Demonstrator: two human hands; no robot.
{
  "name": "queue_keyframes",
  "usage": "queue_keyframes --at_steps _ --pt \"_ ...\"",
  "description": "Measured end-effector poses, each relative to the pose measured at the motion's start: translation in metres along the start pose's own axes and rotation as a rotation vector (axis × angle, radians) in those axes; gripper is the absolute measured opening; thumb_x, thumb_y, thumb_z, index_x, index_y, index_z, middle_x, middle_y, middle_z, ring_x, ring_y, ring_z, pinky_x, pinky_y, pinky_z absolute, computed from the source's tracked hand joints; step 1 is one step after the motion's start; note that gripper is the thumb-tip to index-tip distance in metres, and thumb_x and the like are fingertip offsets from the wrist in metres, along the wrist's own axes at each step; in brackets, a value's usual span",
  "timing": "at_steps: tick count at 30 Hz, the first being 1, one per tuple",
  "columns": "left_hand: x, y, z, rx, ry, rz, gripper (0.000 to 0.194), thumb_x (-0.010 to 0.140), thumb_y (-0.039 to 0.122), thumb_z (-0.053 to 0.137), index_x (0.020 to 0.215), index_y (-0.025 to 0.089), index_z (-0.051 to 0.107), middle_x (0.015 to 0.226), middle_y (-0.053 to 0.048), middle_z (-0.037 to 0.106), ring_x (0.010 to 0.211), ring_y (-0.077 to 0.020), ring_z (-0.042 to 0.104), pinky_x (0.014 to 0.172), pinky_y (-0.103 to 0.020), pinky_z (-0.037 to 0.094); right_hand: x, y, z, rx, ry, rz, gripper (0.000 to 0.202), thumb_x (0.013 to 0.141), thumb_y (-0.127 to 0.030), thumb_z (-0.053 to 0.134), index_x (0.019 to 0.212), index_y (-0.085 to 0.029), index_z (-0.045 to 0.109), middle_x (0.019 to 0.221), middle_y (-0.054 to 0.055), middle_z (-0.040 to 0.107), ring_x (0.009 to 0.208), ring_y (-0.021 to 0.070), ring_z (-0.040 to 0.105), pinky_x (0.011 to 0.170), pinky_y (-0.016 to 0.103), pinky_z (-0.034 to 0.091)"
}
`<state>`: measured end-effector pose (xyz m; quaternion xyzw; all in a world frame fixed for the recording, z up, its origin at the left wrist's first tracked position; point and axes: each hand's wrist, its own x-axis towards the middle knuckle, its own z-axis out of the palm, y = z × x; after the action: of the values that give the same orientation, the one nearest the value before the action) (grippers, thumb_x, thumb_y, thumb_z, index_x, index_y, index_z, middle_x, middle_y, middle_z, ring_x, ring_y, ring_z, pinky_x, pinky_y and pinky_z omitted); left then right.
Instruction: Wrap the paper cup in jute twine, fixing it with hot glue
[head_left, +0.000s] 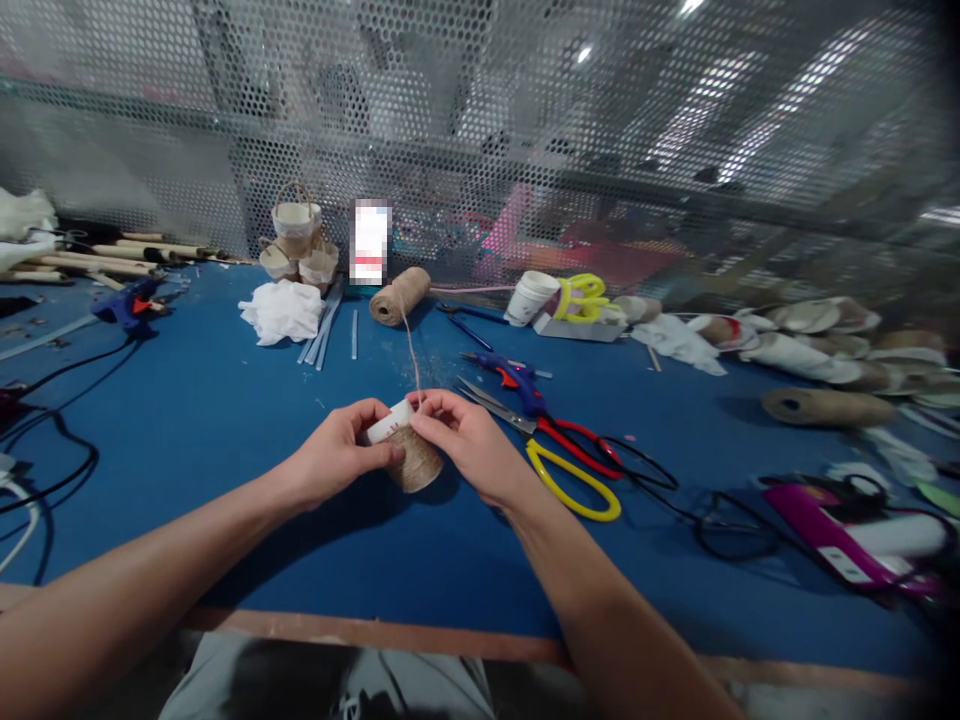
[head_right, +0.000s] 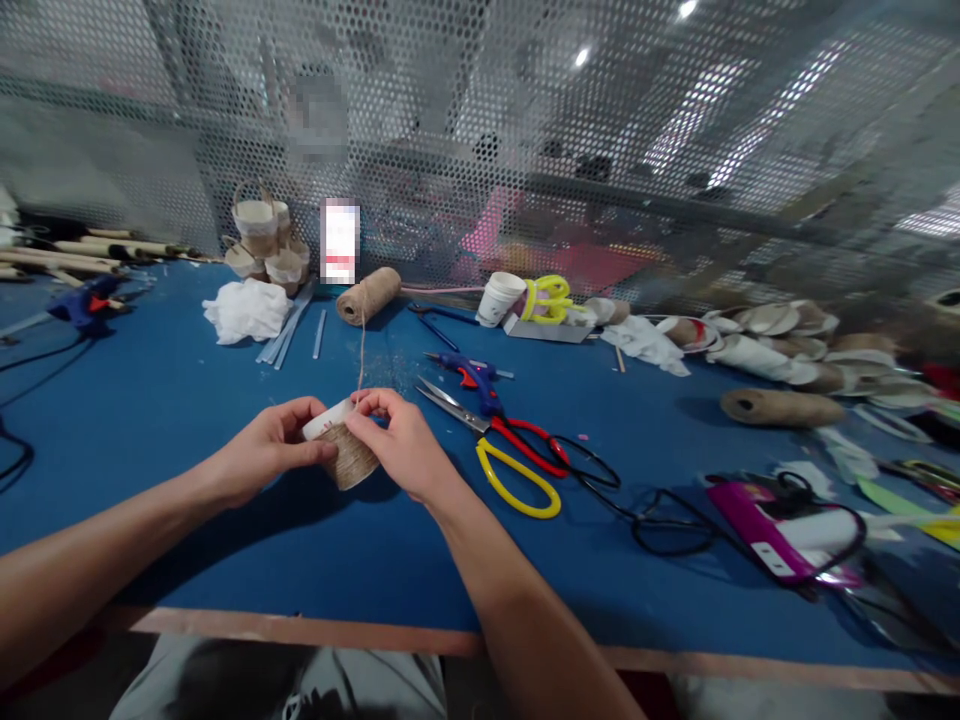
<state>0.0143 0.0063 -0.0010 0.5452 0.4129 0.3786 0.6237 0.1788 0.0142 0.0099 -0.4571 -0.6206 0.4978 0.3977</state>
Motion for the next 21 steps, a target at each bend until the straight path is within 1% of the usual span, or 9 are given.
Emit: queue_keyframes --at_steps 4,9,14,21 --pt "0.0006 0.0002 0.0018 0.018 -0.012 -0.007 0.021 0.061 0.023 0.064 0.071 0.015 0.047 0.061 0.006 0.046 0.054 -0.0073 0.040 0.055 -0.021 0.031 0.0000 -0.0008 0.0006 -0.016 -0.011 -0.013 0.016 0.072 -0.030 0.057 0.068 -0.018 0.048 0.100 0.007 0.055 0.090 0.0172 0.054 0.083 0.034 0.040" --pt "-0.0014 0.0025 0.0029 0.053 -0.026 -0.005 0.020 0.061 0.023 0.063 0.071 0.015 0.048 0.061 0.005 0.047 0.056 -0.0079 0.041 0.056 -0.022 0.031 -0.0007 0.0001 -0.0007 -0.083 0.012 -0.065 0.013 0.074 -0.028 0.056 0.070 -0.019 0.048 0.100 0.007 0.056 0.094 0.0177 0.053 0.085 0.035 0.040" --pt "-0.0024 0.0013 0.0018 0.079 -0.020 0.015 0.019 0.062 0.022 0.063 0.069 0.015 0.048 0.060 0.006 0.046 0.056 -0.0080 0.041 0.056 -0.021 0.031 -0.0012 0.0010 -0.0014 -0.066 0.014 -0.053 0.013 0.073 -0.028 0.056 0.070 -0.019 0.047 0.100 0.007 0.055 0.092 0.0176 0.054 0.085 0.036 0.041" --pt "-0.0019 0.0025 0.0052 0.021 -0.034 0.009 0.022 0.063 0.026 0.063 0.073 0.016 0.046 0.063 0.005 0.046 0.057 -0.0085 0.041 0.056 -0.022 0.032 0.0006 0.0015 -0.0003 -0.081 0.017 -0.049 0.013 0.073 -0.028 0.055 0.070 -0.019 0.047 0.101 0.008 0.056 0.088 0.0171 0.054 0.082 0.037 0.042"
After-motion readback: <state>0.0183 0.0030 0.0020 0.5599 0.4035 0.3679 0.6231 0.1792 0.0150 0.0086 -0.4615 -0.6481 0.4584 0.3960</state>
